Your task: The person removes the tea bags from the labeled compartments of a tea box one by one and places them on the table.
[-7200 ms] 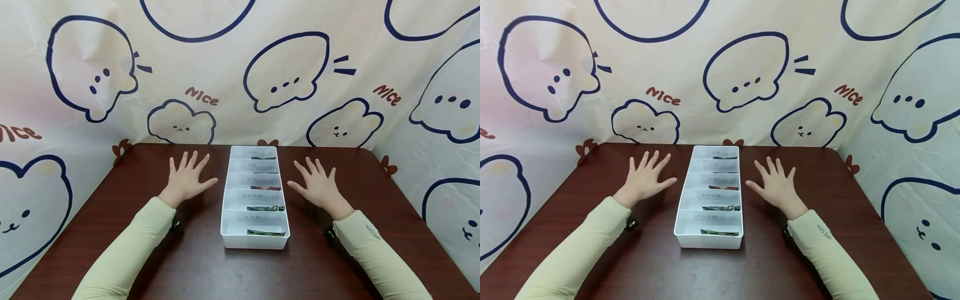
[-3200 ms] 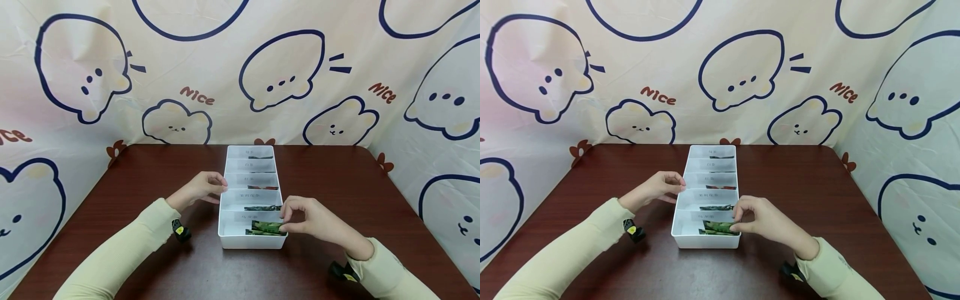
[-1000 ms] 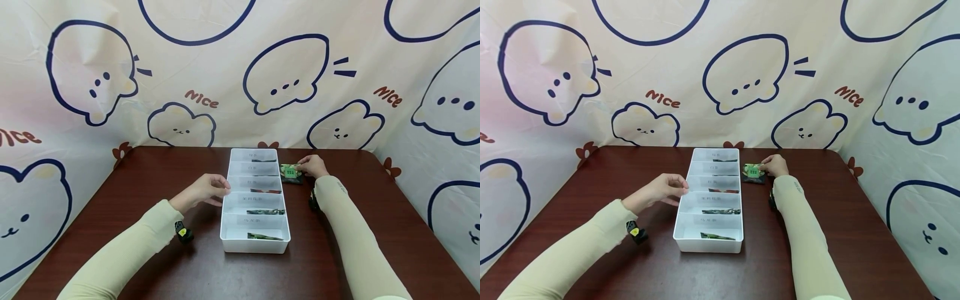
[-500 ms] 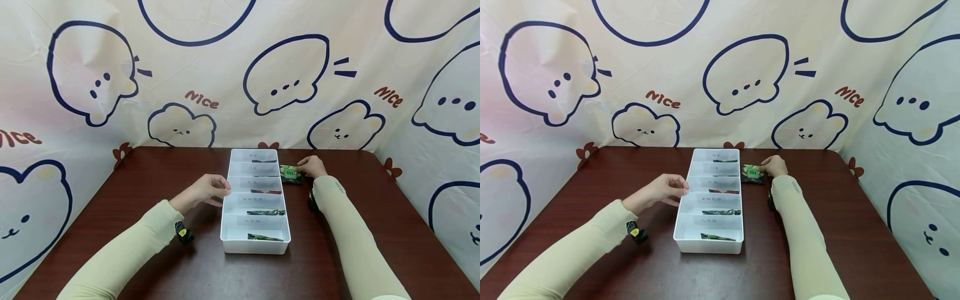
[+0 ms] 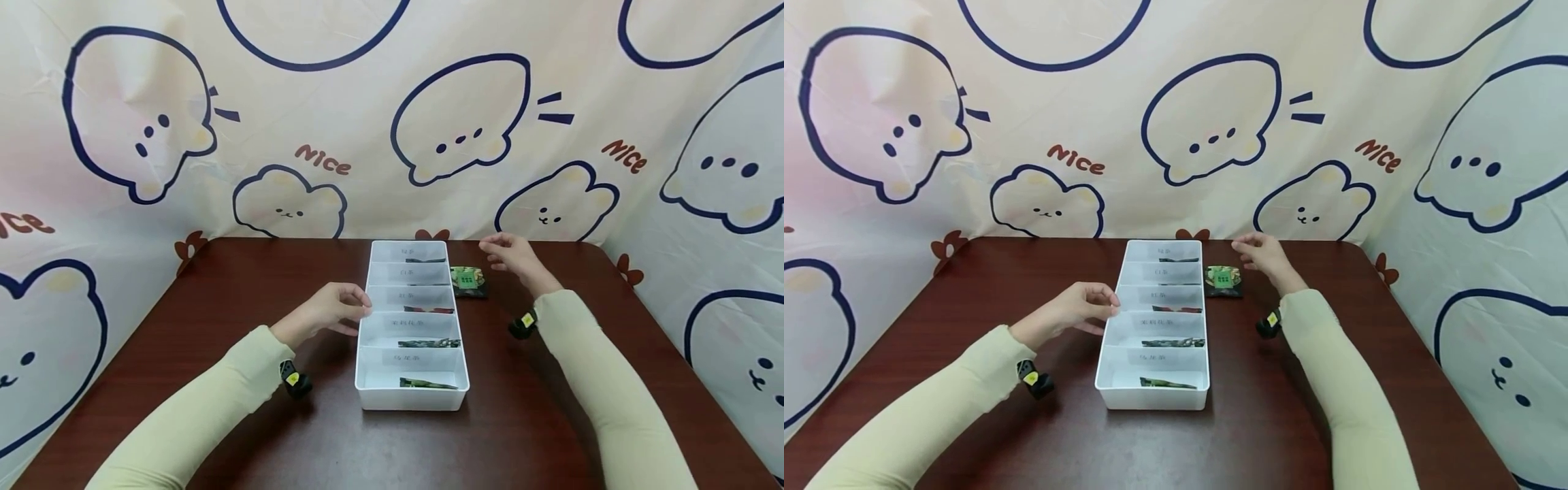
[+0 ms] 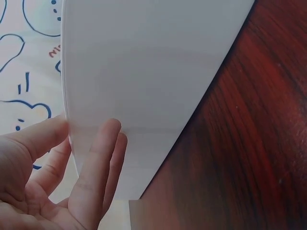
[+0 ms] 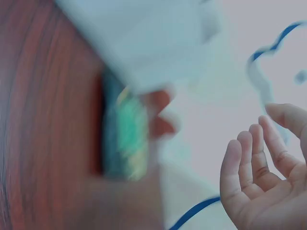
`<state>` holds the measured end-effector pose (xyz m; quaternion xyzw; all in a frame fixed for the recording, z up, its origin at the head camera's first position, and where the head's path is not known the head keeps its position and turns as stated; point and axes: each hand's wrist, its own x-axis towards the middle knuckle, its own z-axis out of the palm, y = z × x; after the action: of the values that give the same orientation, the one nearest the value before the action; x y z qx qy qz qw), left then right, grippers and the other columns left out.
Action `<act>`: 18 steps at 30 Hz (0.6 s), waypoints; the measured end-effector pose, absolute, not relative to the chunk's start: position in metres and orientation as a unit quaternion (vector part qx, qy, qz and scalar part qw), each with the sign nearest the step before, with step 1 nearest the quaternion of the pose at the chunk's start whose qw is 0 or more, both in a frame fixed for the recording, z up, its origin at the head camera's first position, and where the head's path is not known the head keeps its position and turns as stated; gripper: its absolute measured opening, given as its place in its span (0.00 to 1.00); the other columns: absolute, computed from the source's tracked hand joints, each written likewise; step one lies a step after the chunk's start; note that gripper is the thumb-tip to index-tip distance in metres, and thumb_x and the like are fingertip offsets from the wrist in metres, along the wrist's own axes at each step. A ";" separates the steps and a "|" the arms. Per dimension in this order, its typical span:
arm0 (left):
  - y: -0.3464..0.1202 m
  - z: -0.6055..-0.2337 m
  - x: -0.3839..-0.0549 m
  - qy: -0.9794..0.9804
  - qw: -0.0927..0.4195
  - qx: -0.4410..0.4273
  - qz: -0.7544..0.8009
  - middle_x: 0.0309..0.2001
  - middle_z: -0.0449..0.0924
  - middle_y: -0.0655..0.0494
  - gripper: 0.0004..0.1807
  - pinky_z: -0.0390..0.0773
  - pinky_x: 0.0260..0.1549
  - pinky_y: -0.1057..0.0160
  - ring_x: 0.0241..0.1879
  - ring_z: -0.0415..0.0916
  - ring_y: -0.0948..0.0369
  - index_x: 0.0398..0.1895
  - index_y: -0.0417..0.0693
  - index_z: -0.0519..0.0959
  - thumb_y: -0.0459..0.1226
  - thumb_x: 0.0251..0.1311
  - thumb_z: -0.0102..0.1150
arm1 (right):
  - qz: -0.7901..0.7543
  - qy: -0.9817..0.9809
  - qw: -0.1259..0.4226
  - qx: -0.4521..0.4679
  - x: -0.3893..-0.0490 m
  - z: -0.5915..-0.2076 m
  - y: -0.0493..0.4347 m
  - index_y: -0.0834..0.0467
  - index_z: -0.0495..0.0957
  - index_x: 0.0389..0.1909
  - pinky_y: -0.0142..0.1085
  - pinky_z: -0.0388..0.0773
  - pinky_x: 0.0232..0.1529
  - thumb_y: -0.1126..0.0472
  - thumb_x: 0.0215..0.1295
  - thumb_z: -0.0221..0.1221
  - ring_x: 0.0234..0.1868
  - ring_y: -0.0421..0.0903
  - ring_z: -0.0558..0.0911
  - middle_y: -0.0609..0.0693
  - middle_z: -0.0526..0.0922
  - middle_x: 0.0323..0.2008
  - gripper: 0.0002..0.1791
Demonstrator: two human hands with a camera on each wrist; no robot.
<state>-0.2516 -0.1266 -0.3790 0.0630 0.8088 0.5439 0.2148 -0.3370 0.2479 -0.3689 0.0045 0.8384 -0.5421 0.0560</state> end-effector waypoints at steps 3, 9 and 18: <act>-0.127 -0.378 -0.252 0.810 0.216 0.063 0.542 0.43 0.78 0.44 0.09 0.86 0.35 0.51 0.37 0.79 0.53 0.41 0.40 0.78 0.33 0.60 0.64 | -0.553 0.831 0.039 -0.046 -0.310 -0.344 0.242 0.57 0.74 0.52 0.33 0.83 0.44 0.46 0.66 0.60 0.44 0.44 0.79 0.47 0.77 0.47 0.22; -0.127 -0.378 -0.252 0.811 0.215 0.065 0.540 0.42 0.78 0.44 0.10 0.86 0.35 0.52 0.37 0.80 0.53 0.42 0.40 0.78 0.33 0.60 0.64 | -0.532 0.831 0.051 -0.154 -0.243 -0.326 0.220 0.59 0.78 0.48 0.41 0.84 0.41 0.52 0.67 0.60 0.38 0.47 0.80 0.52 0.80 0.41 0.17; -0.127 -0.378 -0.252 0.806 0.215 0.073 0.546 0.42 0.78 0.44 0.09 0.86 0.34 0.51 0.36 0.80 0.53 0.41 0.39 0.77 0.33 0.60 0.64 | -0.463 0.835 0.128 -0.268 -0.174 -0.352 0.197 0.57 0.82 0.44 0.36 0.80 0.37 0.56 0.65 0.62 0.38 0.45 0.79 0.52 0.83 0.41 0.11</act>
<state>-0.2523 -0.1274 -0.3781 0.0730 0.8061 0.5465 0.2152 -0.1743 0.1968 -0.3524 -0.2677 0.8353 -0.4629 0.1276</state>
